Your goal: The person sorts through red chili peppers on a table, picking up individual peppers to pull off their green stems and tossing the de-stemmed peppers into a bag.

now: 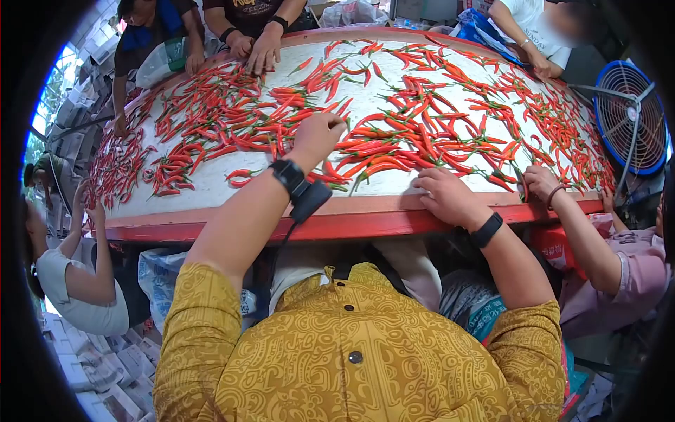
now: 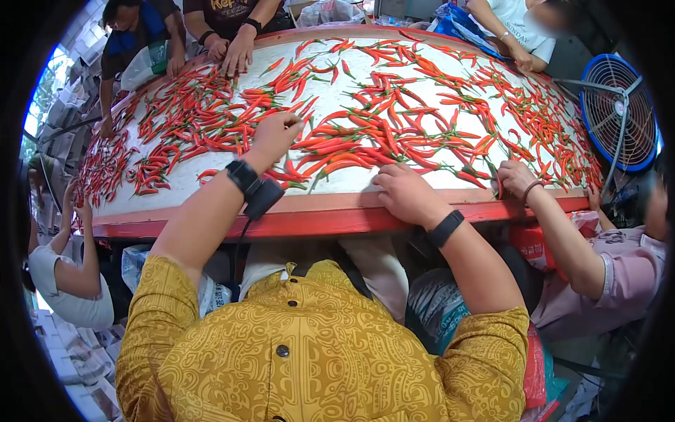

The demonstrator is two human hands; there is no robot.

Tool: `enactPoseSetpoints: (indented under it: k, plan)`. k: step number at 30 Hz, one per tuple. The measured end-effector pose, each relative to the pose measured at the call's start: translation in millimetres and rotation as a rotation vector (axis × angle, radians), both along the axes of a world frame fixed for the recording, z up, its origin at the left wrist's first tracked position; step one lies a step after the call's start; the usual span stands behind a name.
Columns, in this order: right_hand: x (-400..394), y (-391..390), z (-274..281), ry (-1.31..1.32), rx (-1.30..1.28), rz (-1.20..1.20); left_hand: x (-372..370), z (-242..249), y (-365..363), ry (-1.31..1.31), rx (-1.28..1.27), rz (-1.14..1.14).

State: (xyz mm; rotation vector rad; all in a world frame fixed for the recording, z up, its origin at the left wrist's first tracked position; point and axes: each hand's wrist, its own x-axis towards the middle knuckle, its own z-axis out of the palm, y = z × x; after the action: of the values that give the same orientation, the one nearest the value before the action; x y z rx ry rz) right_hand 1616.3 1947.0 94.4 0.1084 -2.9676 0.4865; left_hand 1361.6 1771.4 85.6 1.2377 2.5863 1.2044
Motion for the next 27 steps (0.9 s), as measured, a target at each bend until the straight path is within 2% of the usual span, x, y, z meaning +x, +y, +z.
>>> enactPoseSetpoints:
  k: [3,4,6,11,13,15,18,19,21,22,24,25,27]
  plan:
    - [18,6,7,-0.061,-0.066,-0.015,-13,-5,37,0.136,-0.268,0.039]
    - [23,10,6,-0.043,-0.079,0.01,-15,-9,44,0.136,-0.263,0.036]
    - [35,18,7,-0.023,-0.104,0.03,-18,-17,57,0.288,-0.493,0.127]
    - [59,43,19,-0.065,-0.153,-0.007,-29,-27,72,0.316,-0.489,0.223]
    - [63,57,19,-0.114,-0.19,-0.013,-18,-10,64,0.267,-0.607,0.071]
    - [63,74,15,-0.104,-0.165,-0.052,-7,1,51,0.194,-0.586,0.029]
    - [66,97,16,-0.08,-0.059,-0.052,5,3,25,0.084,-0.015,-0.019]
    - [68,105,14,-0.042,-0.008,-0.075,4,4,16,0.088,-0.022,-0.016]
    - [69,116,15,-0.067,-0.054,-0.088,0,6,-2,-0.52,0.384,0.104]
    - [70,119,19,-0.102,-0.095,-0.088,-7,6,-11,-0.52,0.382,0.113]
    - [72,123,22,-0.133,-0.14,-0.056,-16,10,-21,-0.874,0.774,0.052]
    - [73,125,23,-0.134,-0.141,-0.05,-14,12,-19,-0.872,0.775,0.058]
    - [76,129,25,-0.15,-0.159,-0.013,-11,18,-15,-1.124,1.04,0.242]
